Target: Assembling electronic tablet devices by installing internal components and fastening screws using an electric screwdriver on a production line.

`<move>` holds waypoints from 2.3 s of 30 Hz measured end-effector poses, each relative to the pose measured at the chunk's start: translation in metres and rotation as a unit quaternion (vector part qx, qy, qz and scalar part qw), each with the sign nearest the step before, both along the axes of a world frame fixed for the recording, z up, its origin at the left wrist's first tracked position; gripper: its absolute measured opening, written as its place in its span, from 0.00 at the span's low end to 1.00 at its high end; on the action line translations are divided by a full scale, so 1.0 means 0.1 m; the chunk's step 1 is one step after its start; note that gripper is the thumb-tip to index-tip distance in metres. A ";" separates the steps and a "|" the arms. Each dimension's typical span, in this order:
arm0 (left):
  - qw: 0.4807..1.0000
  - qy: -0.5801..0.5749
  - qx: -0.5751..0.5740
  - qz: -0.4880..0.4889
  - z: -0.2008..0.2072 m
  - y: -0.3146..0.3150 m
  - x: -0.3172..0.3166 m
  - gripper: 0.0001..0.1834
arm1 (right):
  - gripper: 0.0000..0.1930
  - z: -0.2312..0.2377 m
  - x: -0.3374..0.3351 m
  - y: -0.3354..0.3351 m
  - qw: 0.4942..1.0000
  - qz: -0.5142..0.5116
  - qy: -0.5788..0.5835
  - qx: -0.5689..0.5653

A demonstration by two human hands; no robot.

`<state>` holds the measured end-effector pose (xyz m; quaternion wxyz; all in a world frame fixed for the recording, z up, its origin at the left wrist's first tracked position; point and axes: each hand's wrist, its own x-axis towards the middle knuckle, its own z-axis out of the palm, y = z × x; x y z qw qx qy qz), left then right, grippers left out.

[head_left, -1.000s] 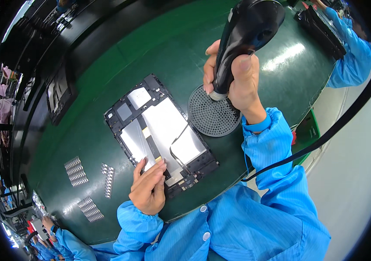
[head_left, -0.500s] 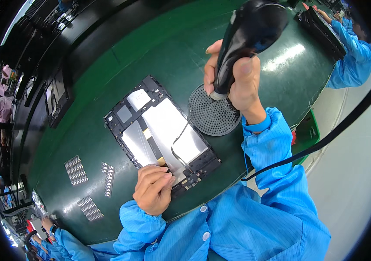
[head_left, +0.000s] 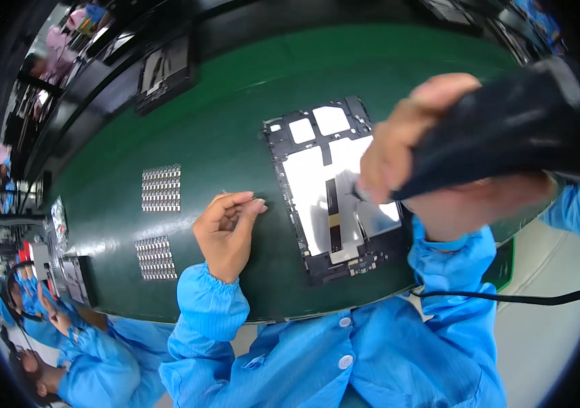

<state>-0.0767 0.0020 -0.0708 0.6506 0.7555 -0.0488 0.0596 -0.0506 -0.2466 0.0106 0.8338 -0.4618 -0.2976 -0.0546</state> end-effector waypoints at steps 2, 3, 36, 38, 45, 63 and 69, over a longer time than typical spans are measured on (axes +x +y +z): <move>1.000 0.022 -0.015 0.003 -0.04 0.01 0.04 0.06 | 0.49 0.07 0.14 0.24 0.991 -0.061 0.054 -0.105; 0.998 0.050 -0.047 -0.009 -0.07 -0.01 0.07 0.06 | 0.48 0.01 0.25 0.30 0.991 -0.069 0.042 -0.109; 0.964 0.236 -0.020 -0.118 -0.05 -0.14 0.65 0.08 | 0.44 -0.33 0.44 0.86 0.992 -0.063 0.023 -0.105; 0.959 0.251 -0.017 -0.129 -0.05 -0.12 0.69 0.07 | 0.43 -0.37 0.45 0.90 0.996 -0.067 0.033 -0.056; 0.953 0.267 -0.003 -0.144 -0.06 -0.11 0.71 0.06 | 0.46 -0.39 0.48 0.87 0.986 -0.061 0.040 -0.147; 0.975 0.077 0.187 -0.094 0.19 0.34 0.62 0.10 | 0.43 -0.45 0.39 0.95 0.985 -0.042 0.049 -0.160; 0.911 0.006 0.408 0.051 0.14 0.57 0.18 0.19 | 0.42 -0.38 0.42 0.95 0.986 -0.065 0.028 -0.154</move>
